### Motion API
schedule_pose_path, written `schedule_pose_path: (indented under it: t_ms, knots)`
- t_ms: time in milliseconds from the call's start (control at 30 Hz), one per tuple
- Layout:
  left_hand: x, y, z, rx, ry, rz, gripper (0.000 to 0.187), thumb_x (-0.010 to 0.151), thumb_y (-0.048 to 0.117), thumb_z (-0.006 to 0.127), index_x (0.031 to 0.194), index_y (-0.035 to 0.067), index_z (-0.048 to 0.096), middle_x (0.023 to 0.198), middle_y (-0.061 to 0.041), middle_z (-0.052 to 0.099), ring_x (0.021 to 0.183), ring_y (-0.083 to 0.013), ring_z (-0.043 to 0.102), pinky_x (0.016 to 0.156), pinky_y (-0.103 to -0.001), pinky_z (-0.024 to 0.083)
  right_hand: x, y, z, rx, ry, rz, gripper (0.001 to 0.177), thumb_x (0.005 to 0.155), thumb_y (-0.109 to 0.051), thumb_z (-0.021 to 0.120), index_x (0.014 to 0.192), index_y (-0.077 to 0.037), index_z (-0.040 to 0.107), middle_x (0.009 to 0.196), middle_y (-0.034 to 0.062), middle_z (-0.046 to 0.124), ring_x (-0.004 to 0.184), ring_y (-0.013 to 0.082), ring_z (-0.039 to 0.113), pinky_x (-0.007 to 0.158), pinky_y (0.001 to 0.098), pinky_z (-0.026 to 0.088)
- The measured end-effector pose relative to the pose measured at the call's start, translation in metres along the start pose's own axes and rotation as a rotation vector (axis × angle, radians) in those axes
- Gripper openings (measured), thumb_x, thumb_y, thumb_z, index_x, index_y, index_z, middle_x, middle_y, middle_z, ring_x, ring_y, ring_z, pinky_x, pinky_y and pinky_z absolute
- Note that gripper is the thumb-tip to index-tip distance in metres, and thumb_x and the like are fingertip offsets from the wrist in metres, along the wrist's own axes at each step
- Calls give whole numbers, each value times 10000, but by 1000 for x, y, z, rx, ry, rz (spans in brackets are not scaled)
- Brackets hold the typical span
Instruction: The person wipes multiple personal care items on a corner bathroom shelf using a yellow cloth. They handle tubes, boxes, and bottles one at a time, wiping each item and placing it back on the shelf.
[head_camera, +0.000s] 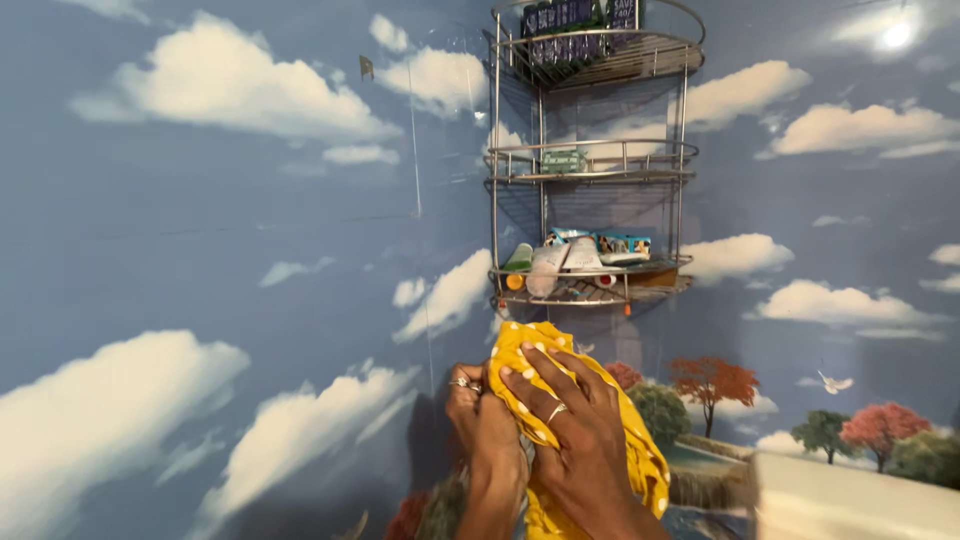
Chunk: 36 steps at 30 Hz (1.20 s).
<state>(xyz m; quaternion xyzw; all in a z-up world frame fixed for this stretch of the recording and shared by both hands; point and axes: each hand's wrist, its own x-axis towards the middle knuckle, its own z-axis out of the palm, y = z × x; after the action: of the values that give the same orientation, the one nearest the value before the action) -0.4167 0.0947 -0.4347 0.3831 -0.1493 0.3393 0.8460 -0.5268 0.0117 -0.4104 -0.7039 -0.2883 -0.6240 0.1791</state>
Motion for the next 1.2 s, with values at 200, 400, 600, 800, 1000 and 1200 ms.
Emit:
schedule_pose_path:
  t_ms: [200,400,600,800,1000,1200]
  knots:
    - [-28,47,-18,-157,-69,-236,222,993,133,606,810,59,505,915,-88,711,698,-127,577,626,-332,542,-1,7,-20,100,41,222,711,655,167,555,1261,-157,737,1478,84,613,1310,308,577,1123,434,426]
    - [-48,80,-30,-326,-144,-385,164,945,156,615,908,43,502,1130,-238,744,909,-262,759,800,-439,622,-5,7,-38,917,4,1108,554,784,-62,777,1308,-92,597,1182,84,738,1035,178,717,895,328,592]
    - [-98,68,-27,-379,-61,-704,339,885,275,698,1160,95,618,1133,-80,739,1061,-217,692,985,-348,497,-37,-4,-45,767,210,996,540,747,39,805,1249,-51,631,1141,109,749,1014,188,718,919,330,606]
    - [-140,42,-21,-588,-27,-582,338,872,205,719,1175,82,633,1106,-31,705,1038,-187,659,975,-363,508,-81,7,-80,633,-6,466,478,721,51,832,1169,-50,703,1250,73,694,1141,174,670,978,305,559]
    - [-172,63,-13,-423,47,-625,433,959,272,625,1371,259,494,1132,-7,707,1031,-199,661,926,-400,523,-92,18,-143,728,-198,684,365,819,-41,789,1174,-62,708,1276,38,687,1147,162,663,984,306,540]
    - [-225,66,9,-366,37,-691,475,991,327,459,1454,271,548,1074,-22,704,935,-186,680,832,-387,561,-100,-6,-171,712,-371,337,355,776,5,731,1121,-61,785,1249,58,651,1166,198,661,975,313,580]
